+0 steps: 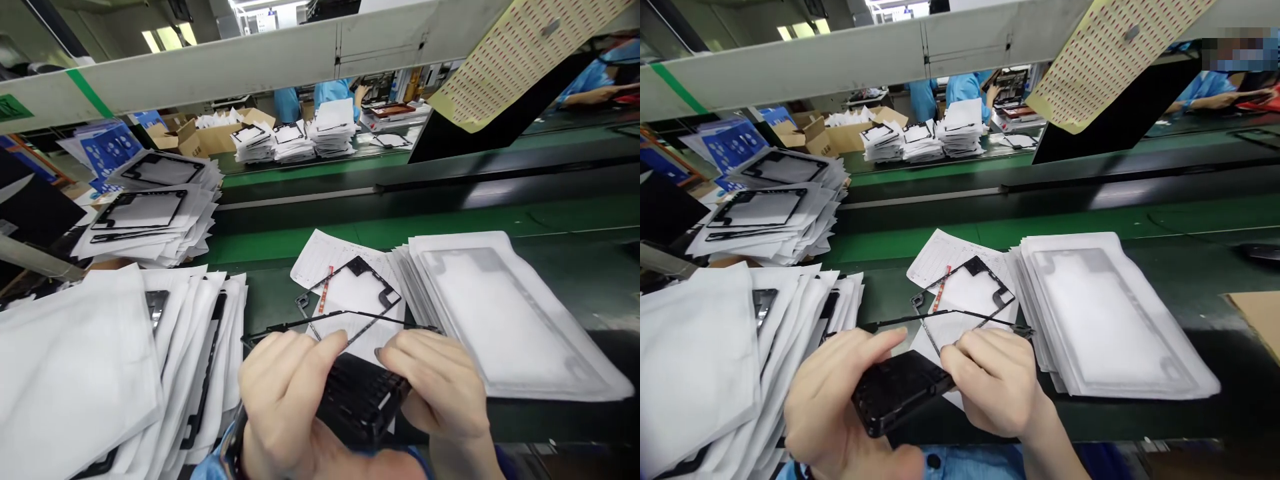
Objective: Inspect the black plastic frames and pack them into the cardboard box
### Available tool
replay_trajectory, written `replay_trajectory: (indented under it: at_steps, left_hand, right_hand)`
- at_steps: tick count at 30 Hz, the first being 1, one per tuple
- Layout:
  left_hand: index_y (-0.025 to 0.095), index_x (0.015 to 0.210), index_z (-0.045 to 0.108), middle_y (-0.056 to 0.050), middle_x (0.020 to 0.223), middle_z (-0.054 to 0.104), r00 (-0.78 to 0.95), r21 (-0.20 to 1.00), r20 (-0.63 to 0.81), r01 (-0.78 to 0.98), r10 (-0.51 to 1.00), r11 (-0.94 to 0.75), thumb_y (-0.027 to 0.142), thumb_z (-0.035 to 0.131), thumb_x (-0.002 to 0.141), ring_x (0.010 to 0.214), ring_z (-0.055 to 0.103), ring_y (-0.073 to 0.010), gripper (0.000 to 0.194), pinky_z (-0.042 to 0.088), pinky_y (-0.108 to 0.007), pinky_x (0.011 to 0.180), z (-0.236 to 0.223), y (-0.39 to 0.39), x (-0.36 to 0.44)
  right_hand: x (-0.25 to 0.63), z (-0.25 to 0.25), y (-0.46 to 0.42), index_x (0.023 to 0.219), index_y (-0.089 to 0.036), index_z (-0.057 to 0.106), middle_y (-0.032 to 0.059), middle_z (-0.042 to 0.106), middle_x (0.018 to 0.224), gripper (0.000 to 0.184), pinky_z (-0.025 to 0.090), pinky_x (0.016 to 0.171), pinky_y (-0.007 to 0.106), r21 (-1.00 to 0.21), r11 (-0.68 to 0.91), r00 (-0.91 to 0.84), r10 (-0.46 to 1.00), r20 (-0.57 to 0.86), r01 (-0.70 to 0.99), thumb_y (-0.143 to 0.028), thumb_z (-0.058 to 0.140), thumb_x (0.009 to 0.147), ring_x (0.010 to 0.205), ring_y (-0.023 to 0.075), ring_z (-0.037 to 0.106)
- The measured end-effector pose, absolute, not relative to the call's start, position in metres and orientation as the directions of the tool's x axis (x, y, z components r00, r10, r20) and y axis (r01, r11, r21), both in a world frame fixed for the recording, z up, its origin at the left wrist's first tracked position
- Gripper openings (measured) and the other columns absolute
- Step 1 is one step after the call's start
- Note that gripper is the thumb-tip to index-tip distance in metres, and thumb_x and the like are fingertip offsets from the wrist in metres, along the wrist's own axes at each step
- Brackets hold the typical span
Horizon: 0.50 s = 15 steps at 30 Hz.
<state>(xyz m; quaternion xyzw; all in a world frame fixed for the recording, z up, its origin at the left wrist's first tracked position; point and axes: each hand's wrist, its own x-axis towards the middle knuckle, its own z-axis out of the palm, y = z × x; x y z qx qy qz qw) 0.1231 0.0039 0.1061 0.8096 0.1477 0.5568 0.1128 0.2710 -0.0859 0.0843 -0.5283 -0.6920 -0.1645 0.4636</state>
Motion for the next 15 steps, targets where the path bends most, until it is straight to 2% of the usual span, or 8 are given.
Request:
replay_trajectory:
  at_steps: [2,5,7,10,12,15]
  left_hand:
    - [0.018,0.095,0.064,0.001,0.056,0.054,0.319,0.323,0.886,0.093,0.335,-0.942,0.046,0.065,0.081,0.049,0.05,-0.0151,0.031,0.037,-0.03,0.05,0.106,0.01,0.126]
    - [0.02,0.081,0.063,0.003,0.054,0.052,0.172,0.414,0.898,-0.013,0.406,-0.91,0.046,0.069,0.078,0.045,0.044,-0.0117,0.027,0.033,-0.028,0.046,0.103,0.027,0.127]
    - [0.019,0.074,0.065,0.003,0.053,0.052,-0.004,0.5,0.865,-0.084,0.502,-0.862,0.047,0.067,0.081,0.044,0.044,-0.0115,0.029,0.031,-0.028,0.045,0.098,0.042,0.123]
    - [0.019,0.062,0.063,0.003,0.045,0.045,-0.174,0.614,0.75,-0.178,0.639,-0.769,0.054,0.056,0.083,0.041,0.041,-0.0117,0.042,0.028,-0.029,0.045,0.092,0.061,0.113]
    - [0.019,0.056,0.059,0.003,0.04,0.039,-0.166,0.675,0.682,-0.234,0.713,-0.7,0.058,0.048,0.083,0.039,0.037,-0.0111,0.048,0.026,-0.03,0.046,0.09,0.07,0.107]
    - [0.02,0.054,0.054,0.003,0.036,0.034,-0.114,0.709,0.646,-0.276,0.755,-0.649,0.056,0.045,0.081,0.038,0.034,-0.0102,0.046,0.026,-0.03,0.046,0.09,0.076,0.102]
  right_hand:
    - [0.273,0.087,-0.085,0.093,-0.02,0.059,0.0,0.055,0.058,0.025,0.035,0.047,0.027,-0.24,0.38,-0.032,0.586,0.81,0.893,-0.016,0.035,0.099,0.047,0.0127,0.049]
    - [0.286,0.093,-0.085,0.106,-0.02,0.064,0.0042,0.069,0.071,0.016,0.05,0.056,0.027,-0.248,0.378,-0.027,0.592,0.805,0.892,-0.026,0.05,0.1,0.062,0.0161,0.065]
    - [0.299,0.092,-0.089,0.105,-0.02,0.067,0.0059,0.073,0.079,0.013,0.056,0.063,0.029,-0.327,0.373,0.055,0.583,0.81,0.868,-0.019,0.063,0.093,0.072,0.0187,0.07]
    - [0.316,0.085,-0.098,0.1,-0.023,0.071,0.0032,0.072,0.074,0.026,0.058,0.057,0.029,-0.515,0.445,0.204,0.579,0.789,0.733,-0.002,0.064,0.085,0.066,0.0191,0.07]
    - [0.319,0.08,-0.103,0.103,-0.023,0.073,0.0035,0.071,0.07,0.025,0.058,0.051,0.032,-0.577,0.541,0.248,0.561,0.79,0.612,-0.006,0.064,0.087,0.061,0.021,0.07]
    - [0.315,0.081,-0.106,0.112,-0.02,0.073,0.0065,0.073,0.071,0.023,0.061,0.051,0.034,-0.536,0.636,0.201,0.523,0.828,0.554,-0.015,0.063,0.092,0.06,0.0225,0.071]
